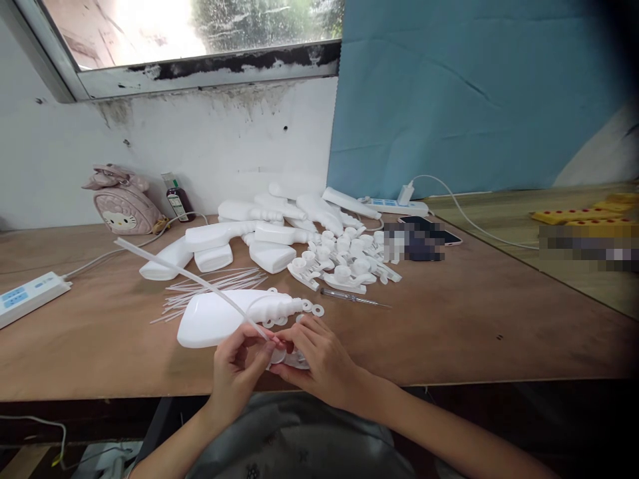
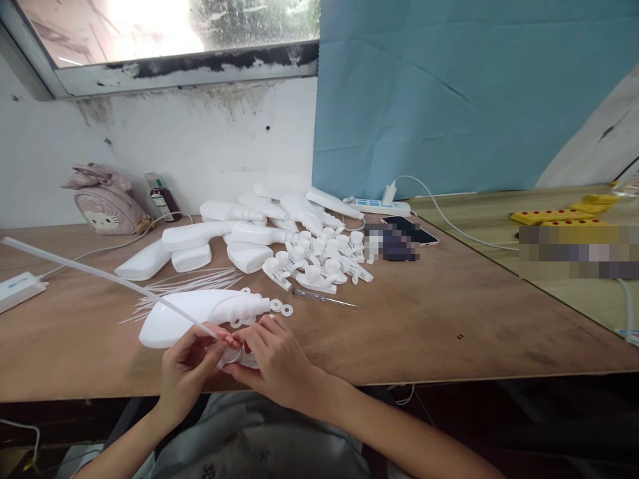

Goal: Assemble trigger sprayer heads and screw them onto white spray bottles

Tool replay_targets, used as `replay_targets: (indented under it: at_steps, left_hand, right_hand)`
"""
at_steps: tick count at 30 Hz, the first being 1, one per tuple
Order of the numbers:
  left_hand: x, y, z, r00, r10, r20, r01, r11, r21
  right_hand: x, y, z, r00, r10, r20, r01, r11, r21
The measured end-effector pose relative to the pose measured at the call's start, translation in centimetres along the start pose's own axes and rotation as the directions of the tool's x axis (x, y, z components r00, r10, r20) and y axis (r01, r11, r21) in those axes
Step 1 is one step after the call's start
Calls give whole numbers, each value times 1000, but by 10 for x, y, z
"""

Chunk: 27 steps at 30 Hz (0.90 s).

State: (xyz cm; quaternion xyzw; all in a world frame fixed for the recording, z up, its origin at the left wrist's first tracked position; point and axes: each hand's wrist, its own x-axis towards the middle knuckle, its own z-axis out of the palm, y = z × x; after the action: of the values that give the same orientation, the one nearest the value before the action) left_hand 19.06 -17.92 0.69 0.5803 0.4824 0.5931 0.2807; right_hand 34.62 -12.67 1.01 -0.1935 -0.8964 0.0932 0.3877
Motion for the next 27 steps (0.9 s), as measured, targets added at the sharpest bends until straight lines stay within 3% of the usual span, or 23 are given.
replay_targets:
  at_steps: [6,15,24,27]
  left_hand:
    - [3,-5,0,994,107,5,-107,994,-30]
    - [6,-3,1,994,95,-53,-94,995,31]
    - [10,-2,-3,983,186,11,-184,964,190]
    - [11,-2,-3,983,178,38,-182,968,175]
  right_hand:
    - [-1,0,1,1000,-7,-20,6,1000,-21]
    - [0,0,2,999,-20,-34,19,999,-36]
    - [-1,2,3,1000,-20,0,20,999,-49]
    - [-1,2,3,1000,-23,0,23,998,-54]
